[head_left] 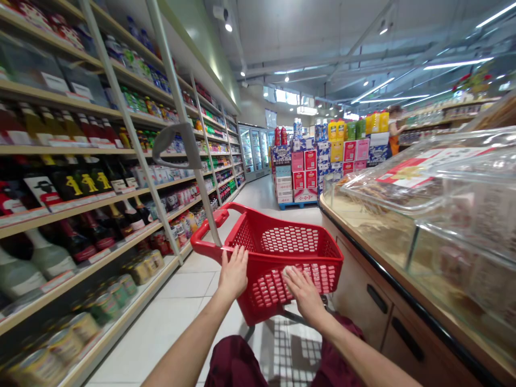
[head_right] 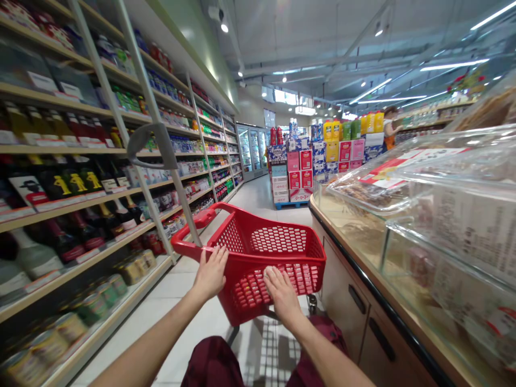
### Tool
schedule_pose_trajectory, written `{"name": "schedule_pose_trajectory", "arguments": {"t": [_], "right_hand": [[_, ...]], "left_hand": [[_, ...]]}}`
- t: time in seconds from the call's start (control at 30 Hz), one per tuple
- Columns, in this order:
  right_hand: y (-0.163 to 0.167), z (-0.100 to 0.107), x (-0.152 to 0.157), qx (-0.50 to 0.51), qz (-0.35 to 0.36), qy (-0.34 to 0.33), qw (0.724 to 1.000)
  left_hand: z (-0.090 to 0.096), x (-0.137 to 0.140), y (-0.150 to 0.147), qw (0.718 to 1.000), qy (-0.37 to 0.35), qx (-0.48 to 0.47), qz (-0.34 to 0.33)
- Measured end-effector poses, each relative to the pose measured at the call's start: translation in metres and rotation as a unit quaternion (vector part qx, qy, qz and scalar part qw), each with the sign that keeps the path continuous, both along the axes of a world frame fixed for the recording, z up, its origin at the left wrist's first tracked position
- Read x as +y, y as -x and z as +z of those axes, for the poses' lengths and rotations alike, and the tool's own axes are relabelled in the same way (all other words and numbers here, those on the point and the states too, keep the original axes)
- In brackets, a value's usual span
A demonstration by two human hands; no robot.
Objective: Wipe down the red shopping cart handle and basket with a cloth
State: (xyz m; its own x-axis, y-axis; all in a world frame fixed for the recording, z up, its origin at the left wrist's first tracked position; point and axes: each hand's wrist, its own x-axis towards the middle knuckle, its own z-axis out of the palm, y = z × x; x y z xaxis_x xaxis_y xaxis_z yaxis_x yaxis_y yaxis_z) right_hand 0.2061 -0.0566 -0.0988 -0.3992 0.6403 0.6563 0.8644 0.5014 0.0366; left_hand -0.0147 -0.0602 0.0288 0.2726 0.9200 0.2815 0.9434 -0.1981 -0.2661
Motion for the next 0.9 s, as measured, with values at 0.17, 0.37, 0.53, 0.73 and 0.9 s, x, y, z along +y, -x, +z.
{"name": "schedule_pose_trajectory", "arguments": {"t": [0.17, 0.37, 0.53, 0.73, 0.9], "right_hand": [[-0.022, -0.002, 0.002, 0.032, -0.050, 0.023, 0.998], [-0.045, -0.005, -0.004, 0.031, -0.062, 0.024, 0.997], [-0.058, -0.006, -0.006, 0.028, -0.069, 0.029, 0.997], [-0.082, -0.020, -0.011, 0.056, -0.083, 0.010, 0.995], [-0.106, -0.040, -0.019, 0.059, -0.117, 0.054, 0.990]], "left_hand": [[0.000, 0.002, -0.002, 1.000, 0.010, 0.005, 0.016], [-0.009, -0.005, -0.002, 0.999, -0.009, 0.008, 0.033], [-0.010, -0.010, -0.002, 0.999, -0.006, 0.014, 0.046], [-0.013, -0.012, -0.002, 0.998, -0.028, 0.008, 0.059], [-0.017, -0.014, -0.002, 0.998, -0.028, 0.008, 0.056]]}}
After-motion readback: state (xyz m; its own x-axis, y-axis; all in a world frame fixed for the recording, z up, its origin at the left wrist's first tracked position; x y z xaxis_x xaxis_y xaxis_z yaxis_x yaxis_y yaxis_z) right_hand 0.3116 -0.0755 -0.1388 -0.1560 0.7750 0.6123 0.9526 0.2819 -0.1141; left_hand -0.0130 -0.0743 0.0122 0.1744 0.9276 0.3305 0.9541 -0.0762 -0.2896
